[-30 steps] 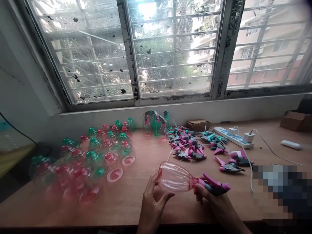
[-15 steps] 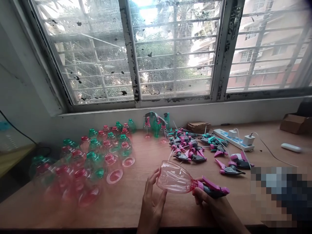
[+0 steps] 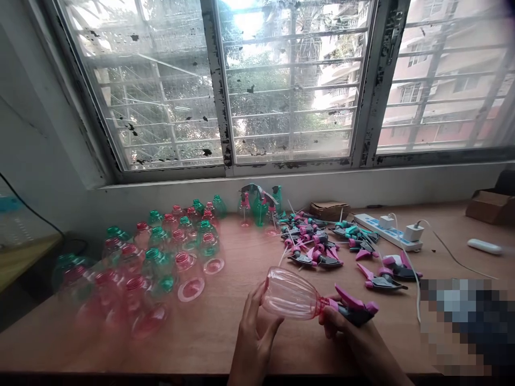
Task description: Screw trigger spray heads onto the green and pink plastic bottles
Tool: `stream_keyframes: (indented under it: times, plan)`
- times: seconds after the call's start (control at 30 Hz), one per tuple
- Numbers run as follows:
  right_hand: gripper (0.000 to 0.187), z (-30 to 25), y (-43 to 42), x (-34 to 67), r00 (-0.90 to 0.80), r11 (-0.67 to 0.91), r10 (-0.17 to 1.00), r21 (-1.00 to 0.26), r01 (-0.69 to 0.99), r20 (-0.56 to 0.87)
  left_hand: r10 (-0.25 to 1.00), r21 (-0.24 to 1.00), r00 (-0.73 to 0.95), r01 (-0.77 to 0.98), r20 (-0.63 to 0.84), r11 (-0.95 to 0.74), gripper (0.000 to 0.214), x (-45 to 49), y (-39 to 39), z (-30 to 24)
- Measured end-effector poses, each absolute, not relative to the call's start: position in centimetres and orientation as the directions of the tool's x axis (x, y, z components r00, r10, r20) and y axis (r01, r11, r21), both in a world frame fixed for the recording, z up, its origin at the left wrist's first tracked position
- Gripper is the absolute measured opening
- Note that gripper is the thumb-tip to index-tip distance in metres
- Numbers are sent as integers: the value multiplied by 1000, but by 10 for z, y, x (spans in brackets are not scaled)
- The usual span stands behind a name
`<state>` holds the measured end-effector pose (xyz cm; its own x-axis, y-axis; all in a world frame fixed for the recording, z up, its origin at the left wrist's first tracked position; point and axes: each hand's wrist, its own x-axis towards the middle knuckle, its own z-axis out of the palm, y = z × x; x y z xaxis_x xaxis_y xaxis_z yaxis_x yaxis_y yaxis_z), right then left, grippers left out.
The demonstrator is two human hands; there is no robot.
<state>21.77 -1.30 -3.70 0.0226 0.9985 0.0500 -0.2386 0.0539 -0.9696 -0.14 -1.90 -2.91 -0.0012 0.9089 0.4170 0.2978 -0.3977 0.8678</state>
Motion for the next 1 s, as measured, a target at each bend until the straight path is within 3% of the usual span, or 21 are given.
stream_keyframes:
  times: [0.13, 0.3, 0.43, 0.63, 0.77, 0.93, 1.0]
  plan:
    - [37, -40, -13, 216, 12, 51, 999, -967, -250, 50, 917, 878, 9, 286, 399, -384, 61, 0, -23, -24]
    - [37, -42, -18, 214, -27, 51, 998, -971, -231, 59, 922, 918, -82, 153, 380, -365, 51, 4, -29, -19]
    - [33, -33, -19, 212, -6, 27, 1000, -956, -292, 30, 899, 890, -37, 164, 436, -425, 50, 4, -28, -12]
    - [22, 18, 4, 204, 38, 226, 972, -868, -442, 233, 844, 802, 62, 280, 533, -527, 54, 3, -8, 51]
    - [18, 59, 28, 190, 111, 407, 912, -832, -377, 395, 874, 867, 124, 124, 470, -483, 56, 2, 3, 101]
    - [17, 72, 32, 169, 127, 484, 875, -841, -243, 467, 885, 914, -238, 37, 401, -404, 46, 0, 1, 114]
    - [17, 64, 24, 162, 153, 482, 876, -837, -257, 458, 880, 922, -295, 14, 373, -386, 43, -1, -5, 106]
